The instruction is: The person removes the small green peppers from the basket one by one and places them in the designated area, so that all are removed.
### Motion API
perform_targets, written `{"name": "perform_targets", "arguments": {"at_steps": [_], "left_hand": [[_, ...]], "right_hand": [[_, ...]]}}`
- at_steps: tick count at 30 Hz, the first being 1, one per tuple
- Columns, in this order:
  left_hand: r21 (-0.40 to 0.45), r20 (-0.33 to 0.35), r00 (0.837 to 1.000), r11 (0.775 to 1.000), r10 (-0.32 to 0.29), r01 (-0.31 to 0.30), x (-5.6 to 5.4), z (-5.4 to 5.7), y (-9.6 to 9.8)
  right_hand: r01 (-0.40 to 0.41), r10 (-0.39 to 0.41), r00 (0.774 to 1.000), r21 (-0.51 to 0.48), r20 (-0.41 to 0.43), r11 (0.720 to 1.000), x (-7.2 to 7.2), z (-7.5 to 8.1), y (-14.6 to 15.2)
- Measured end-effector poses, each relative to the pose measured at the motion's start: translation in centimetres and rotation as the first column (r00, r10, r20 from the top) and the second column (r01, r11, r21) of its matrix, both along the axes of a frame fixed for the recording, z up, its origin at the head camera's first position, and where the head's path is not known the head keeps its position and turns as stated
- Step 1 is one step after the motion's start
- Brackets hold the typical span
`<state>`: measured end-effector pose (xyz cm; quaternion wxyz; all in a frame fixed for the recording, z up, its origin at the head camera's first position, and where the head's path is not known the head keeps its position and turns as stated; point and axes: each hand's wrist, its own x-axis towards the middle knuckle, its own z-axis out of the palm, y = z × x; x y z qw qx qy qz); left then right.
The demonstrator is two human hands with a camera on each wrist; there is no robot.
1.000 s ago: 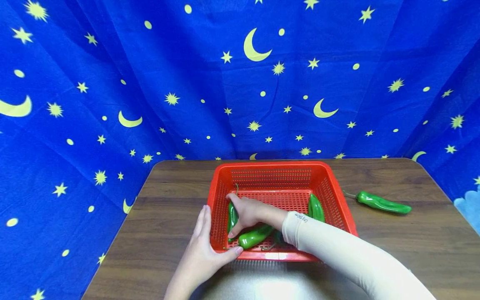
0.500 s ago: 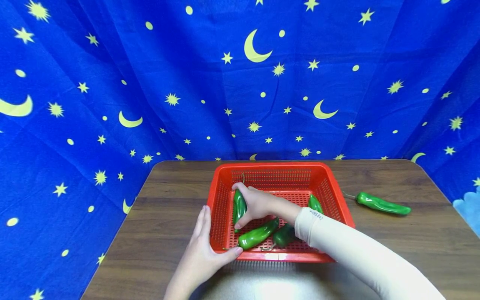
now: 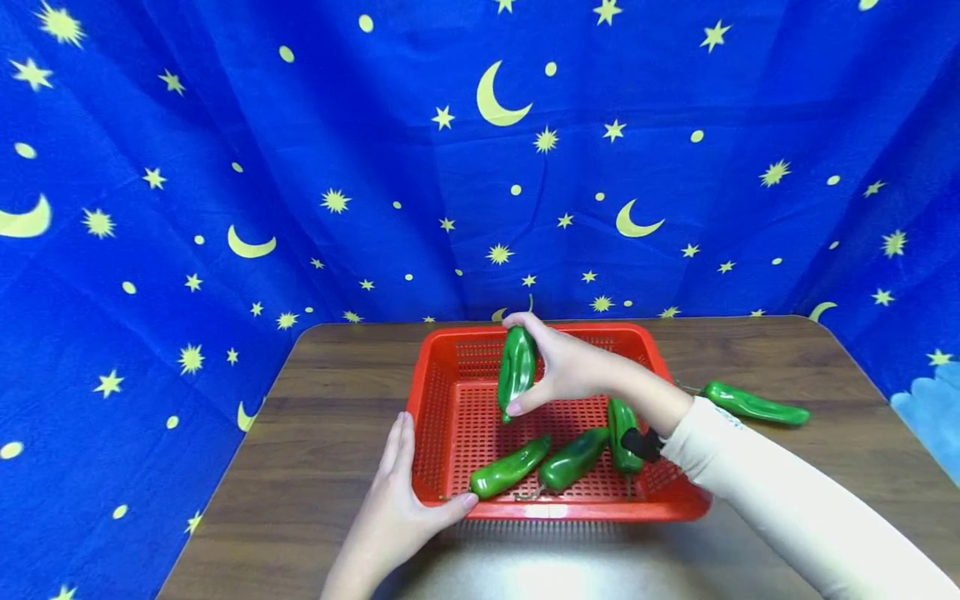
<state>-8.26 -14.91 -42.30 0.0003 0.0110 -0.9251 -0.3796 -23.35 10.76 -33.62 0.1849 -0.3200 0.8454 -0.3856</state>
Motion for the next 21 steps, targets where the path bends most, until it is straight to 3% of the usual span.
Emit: {"name": "perform_targets", "arguments": {"at_steps": [9, 15, 21], "left_hand": [[-0.007, 0.000, 1.000, 1.000, -0.003, 0.003, 0.0, -0.1, -0.1], [-0.023, -0.013, 1.000, 1.000, -0.005, 0.004, 0.1, -0.2, 0.0], [-0.020, -0.004, 1.000, 1.000, -0.007, 0.007, 0.0, -0.1, 0.0]], "right_hand": [[0.071, -0.071, 0.997, -0.002, -0.027, 0.997, 1.0, 2.0, 5.6], [0.118, -0.115, 0.992, -0.069, 0.051, 0.991, 2.2, 1.9, 11.2], [0.143, -0.142, 0.990, -0.116, 0.019, 0.983, 3.7, 0.7, 16.2]]}}
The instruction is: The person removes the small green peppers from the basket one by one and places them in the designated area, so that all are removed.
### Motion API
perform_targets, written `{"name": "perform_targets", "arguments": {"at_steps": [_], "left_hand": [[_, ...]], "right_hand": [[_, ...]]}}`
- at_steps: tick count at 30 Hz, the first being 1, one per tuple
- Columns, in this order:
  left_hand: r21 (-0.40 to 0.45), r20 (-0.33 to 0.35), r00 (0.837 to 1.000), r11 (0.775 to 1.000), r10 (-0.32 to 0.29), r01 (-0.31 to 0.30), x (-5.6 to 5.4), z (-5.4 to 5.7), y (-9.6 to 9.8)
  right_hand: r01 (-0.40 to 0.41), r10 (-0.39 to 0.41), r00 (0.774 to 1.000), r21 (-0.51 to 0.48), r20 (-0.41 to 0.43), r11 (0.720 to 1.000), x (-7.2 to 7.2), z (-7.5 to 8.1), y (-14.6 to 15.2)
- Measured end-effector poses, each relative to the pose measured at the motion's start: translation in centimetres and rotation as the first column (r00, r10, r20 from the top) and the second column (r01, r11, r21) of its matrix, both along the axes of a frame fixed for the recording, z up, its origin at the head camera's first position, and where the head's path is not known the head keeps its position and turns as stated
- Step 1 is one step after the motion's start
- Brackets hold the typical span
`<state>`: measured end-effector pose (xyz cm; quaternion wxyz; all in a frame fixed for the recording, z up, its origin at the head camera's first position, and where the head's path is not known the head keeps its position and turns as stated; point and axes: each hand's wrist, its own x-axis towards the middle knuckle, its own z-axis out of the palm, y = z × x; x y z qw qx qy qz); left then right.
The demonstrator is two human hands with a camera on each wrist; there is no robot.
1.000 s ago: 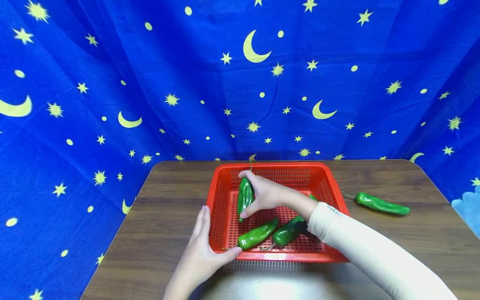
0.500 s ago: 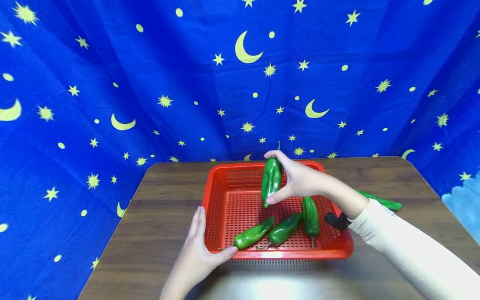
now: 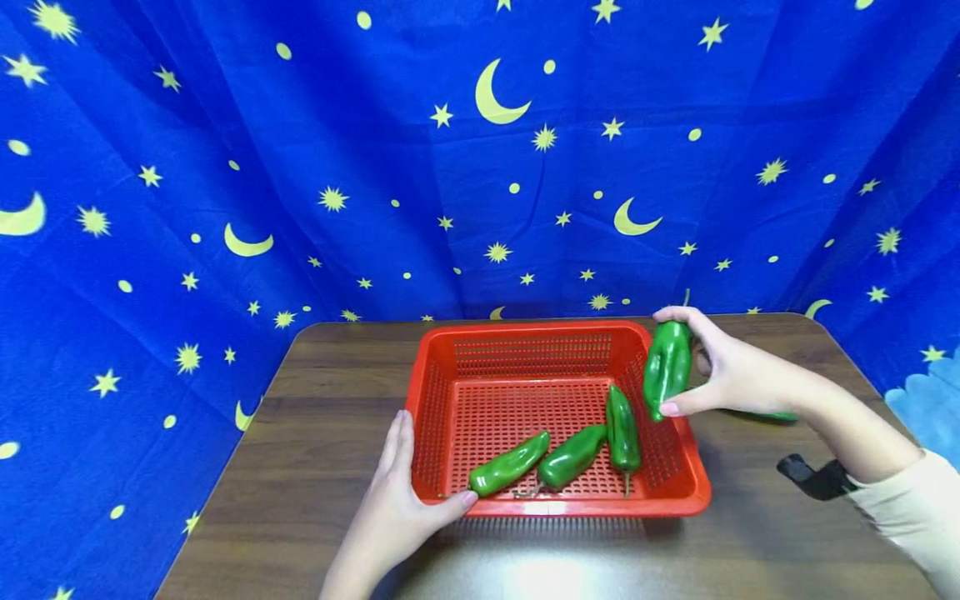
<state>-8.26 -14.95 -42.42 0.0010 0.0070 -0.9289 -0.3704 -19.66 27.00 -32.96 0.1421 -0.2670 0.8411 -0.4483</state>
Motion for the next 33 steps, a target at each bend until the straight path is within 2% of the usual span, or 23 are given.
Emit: {"name": "perform_targets", "arguments": {"at_steps": [6, 13, 18, 23, 28, 30, 33], "left_hand": [[0.002, 0.006, 1.000, 1.000, 0.000, 0.000, 0.0, 0.0, 0.0], [0.004, 0.020, 1.000, 1.000, 0.004, -0.004, -0.1, 0.0, 0.0], [0.011, 0.018, 1.000, 1.000, 0.002, -0.002, 0.0, 0.0, -0.1], [0.011, 0.009, 1.000, 1.000, -0.002, 0.002, 0.1, 0.1, -0.1], [0.008, 0.012, 1.000, 1.000, 0.000, 0.000, 0.1, 0.1, -0.1], [0.006, 0.009, 1.000, 1.000, 0.001, -0.001, 0.1, 0.1, -0.1], [0.004, 0.006, 1.000, 1.000, 0.003, -0.003, 0.1, 0.1, -0.1]], "right_hand": [[0.016, -0.017, 0.998, -0.006, -0.054, 1.000, 1.5, -2.3, 4.7], [-0.010, 0.012, 1.000, -0.070, 0.018, 0.997, 3.0, -5.3, 8.0], [0.001, -0.001, 1.000, -0.023, -0.002, 1.000, 3.6, -7.2, 8.7], [0.046, -0.043, 0.998, 0.059, -0.043, 0.997, 3.9, -8.9, 9.3], [0.003, -0.011, 0.996, 0.089, 0.087, 0.996, 3.8, -10.1, 9.9], [0.000, -0.012, 0.995, 0.117, 0.099, 0.993, 3.7, -10.5, 10.0], [0.031, -0.036, 0.999, 0.200, 0.021, 0.979, 3.5, -11.1, 10.0]]}}
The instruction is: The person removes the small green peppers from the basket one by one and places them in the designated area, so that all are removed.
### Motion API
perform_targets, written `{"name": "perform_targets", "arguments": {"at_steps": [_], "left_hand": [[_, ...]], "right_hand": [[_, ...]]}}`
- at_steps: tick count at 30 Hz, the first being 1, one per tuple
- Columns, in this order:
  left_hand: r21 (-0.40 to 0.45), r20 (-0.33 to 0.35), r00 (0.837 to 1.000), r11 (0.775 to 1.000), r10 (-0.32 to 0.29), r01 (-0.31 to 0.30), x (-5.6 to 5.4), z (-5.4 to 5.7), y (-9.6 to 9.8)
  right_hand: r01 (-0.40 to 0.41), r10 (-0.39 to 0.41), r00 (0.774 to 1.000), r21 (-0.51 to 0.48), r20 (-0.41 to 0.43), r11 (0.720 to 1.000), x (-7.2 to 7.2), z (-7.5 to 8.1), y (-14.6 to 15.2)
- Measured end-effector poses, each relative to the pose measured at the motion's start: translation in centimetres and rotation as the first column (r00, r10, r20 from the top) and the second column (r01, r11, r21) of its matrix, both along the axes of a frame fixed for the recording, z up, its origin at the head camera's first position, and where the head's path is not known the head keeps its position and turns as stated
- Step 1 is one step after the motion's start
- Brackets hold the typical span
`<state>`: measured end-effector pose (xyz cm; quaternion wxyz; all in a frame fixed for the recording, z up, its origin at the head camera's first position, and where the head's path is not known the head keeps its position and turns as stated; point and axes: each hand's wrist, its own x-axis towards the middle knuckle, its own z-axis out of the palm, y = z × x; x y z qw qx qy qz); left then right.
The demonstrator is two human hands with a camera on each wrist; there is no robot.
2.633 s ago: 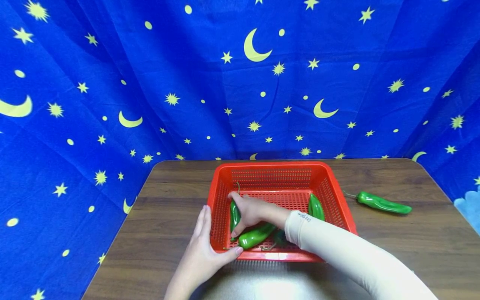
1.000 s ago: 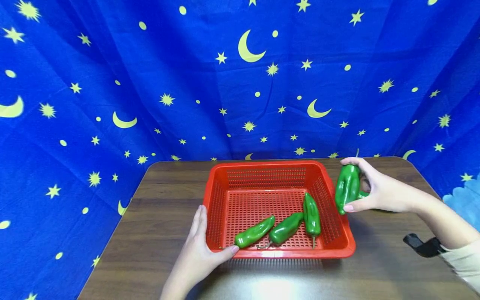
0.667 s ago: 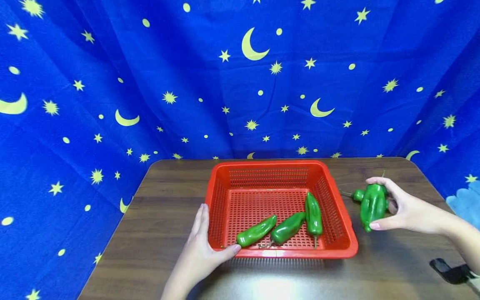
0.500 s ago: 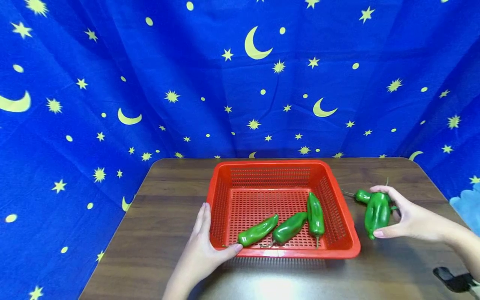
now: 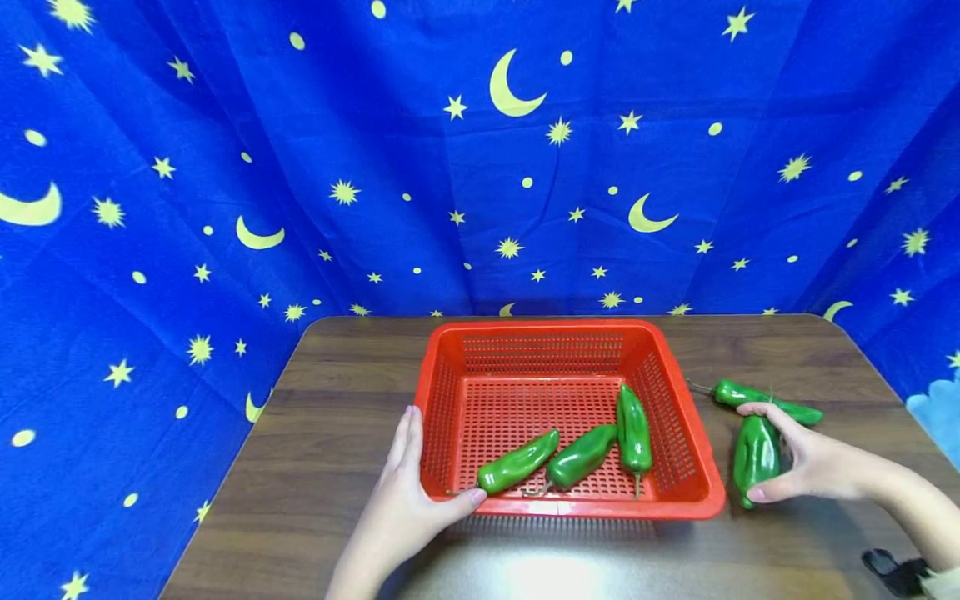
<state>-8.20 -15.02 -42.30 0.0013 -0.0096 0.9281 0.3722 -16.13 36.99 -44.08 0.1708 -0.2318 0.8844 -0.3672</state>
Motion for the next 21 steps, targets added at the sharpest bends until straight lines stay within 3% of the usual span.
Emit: {"name": "perform_targets", "arguments": {"at_steps": [5, 12, 15, 21], "left_hand": [[0.004, 0.008, 1.000, 1.000, 0.000, 0.000, 0.1, 0.1, 0.1], [0.011, 0.006, 1.000, 1.000, 0.004, -0.004, 0.1, 0.1, 0.0], [0.019, 0.006, 1.000, 1.000, 0.005, -0.005, 0.0, 0.0, 0.0], [0.019, 0.018, 1.000, 1.000, 0.010, -0.010, 0.0, 0.0, 0.1]], "right_hand": [[0.017, -0.011, 0.998, 0.093, -0.060, 0.996, -0.1, -0.7, 0.2], [-0.034, 0.033, 0.998, 0.016, 0.060, 0.999, -0.3, -0.9, 0.7], [-0.011, 0.008, 0.998, 0.048, 0.062, 0.999, -0.3, -0.1, 0.9], [0.094, -0.081, 0.993, 0.152, -0.088, 0.984, -1.1, 2.6, 0.4]]}}
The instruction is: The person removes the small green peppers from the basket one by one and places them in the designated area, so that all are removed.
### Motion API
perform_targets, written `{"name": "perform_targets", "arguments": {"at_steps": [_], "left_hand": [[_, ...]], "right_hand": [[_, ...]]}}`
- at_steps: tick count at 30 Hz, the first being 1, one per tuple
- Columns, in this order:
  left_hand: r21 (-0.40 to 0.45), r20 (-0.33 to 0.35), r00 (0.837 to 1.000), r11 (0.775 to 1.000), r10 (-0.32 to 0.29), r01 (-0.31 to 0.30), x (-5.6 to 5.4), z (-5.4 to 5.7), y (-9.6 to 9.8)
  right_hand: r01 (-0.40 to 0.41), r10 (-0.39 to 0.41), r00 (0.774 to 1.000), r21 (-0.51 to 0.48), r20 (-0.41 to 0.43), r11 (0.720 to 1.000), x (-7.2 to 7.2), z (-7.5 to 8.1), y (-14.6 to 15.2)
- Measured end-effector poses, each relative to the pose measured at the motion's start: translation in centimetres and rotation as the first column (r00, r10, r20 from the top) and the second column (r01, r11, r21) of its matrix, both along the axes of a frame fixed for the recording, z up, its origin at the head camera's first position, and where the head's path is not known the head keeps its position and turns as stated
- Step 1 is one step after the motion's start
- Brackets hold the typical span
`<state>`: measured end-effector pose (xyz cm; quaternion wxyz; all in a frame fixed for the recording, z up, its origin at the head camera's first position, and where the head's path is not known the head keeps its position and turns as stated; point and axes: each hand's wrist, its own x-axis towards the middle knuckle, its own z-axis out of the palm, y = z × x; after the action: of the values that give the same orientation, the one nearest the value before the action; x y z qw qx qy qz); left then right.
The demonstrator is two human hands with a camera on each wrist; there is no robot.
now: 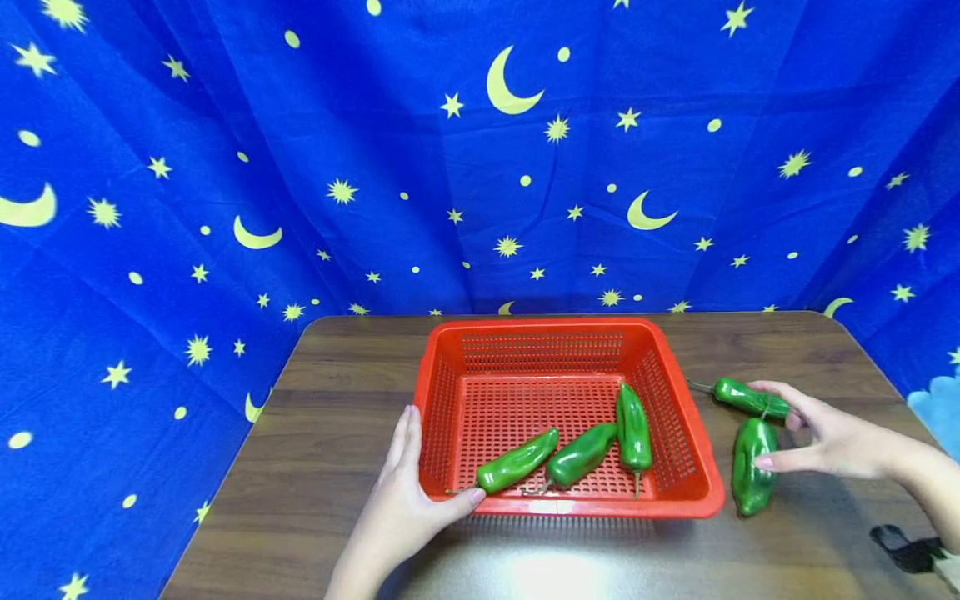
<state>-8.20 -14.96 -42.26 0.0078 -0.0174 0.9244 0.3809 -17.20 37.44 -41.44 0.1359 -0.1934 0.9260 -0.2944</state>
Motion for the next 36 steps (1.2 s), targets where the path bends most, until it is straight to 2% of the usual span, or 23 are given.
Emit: {"name": "perform_targets", "arguments": {"at_steps": [2, 5, 11, 15, 19, 23, 27, 32, 36], "left_hand": [[-0.003, 0.001, 1.000, 1.000, 0.003, -0.003, 0.0, 0.0, 0.0], [-0.003, 0.002, 1.000, 1.000, 0.003, -0.003, 0.0, 0.0, 0.0], [0.007, -0.008, 1.000, 1.000, 0.001, -0.001, 0.0, -0.1, -0.1], [0.005, -0.013, 1.000, 1.000, 0.004, -0.004, 0.1, -0.2, -0.1], [0.004, -0.017, 1.000, 1.000, 0.005, -0.005, 0.1, -0.2, -0.1], [0.005, -0.016, 1.000, 1.000, 0.001, -0.001, 0.0, -0.2, 0.0], [0.003, -0.016, 1.000, 1.000, 0.002, -0.002, 0.0, -0.1, 0.1], [-0.004, -0.013, 1.000, 1.000, -0.002, 0.002, -0.1, -0.1, 0.1], [0.000, -0.007, 1.000, 1.000, -0.002, 0.002, -0.1, 0.0, 0.1]], "right_hand": [[0.018, -0.015, 0.998, 0.038, -0.066, 0.999, -0.6, 1.2, -0.5], [0.019, -0.013, 0.990, 0.039, -0.144, 0.999, -1.6, 3.1, -1.8], [-0.028, 0.025, 0.980, -0.013, -0.197, 1.000, -3.4, 6.5, -6.2], [-0.085, 0.073, 0.971, -0.047, -0.226, 0.995, -4.1, 7.6, -9.2], [-0.135, 0.115, 0.979, -0.106, -0.170, 0.985, -4.8, 8.1, -12.2], [-0.184, 0.168, 0.977, -0.119, -0.135, 0.976, -5.5, 8.1, -14.7], [-0.246, 0.229, 0.957, -0.082, -0.177, 0.966, -5.8, 7.8, -16.9], [-0.327, 0.312, 0.933, -0.060, -0.178, 0.943, -5.9, 7.8, -19.7], [-0.367, 0.361, 0.916, -0.002, -0.174, 0.930, -5.8, 7.8, -21.5]]}}
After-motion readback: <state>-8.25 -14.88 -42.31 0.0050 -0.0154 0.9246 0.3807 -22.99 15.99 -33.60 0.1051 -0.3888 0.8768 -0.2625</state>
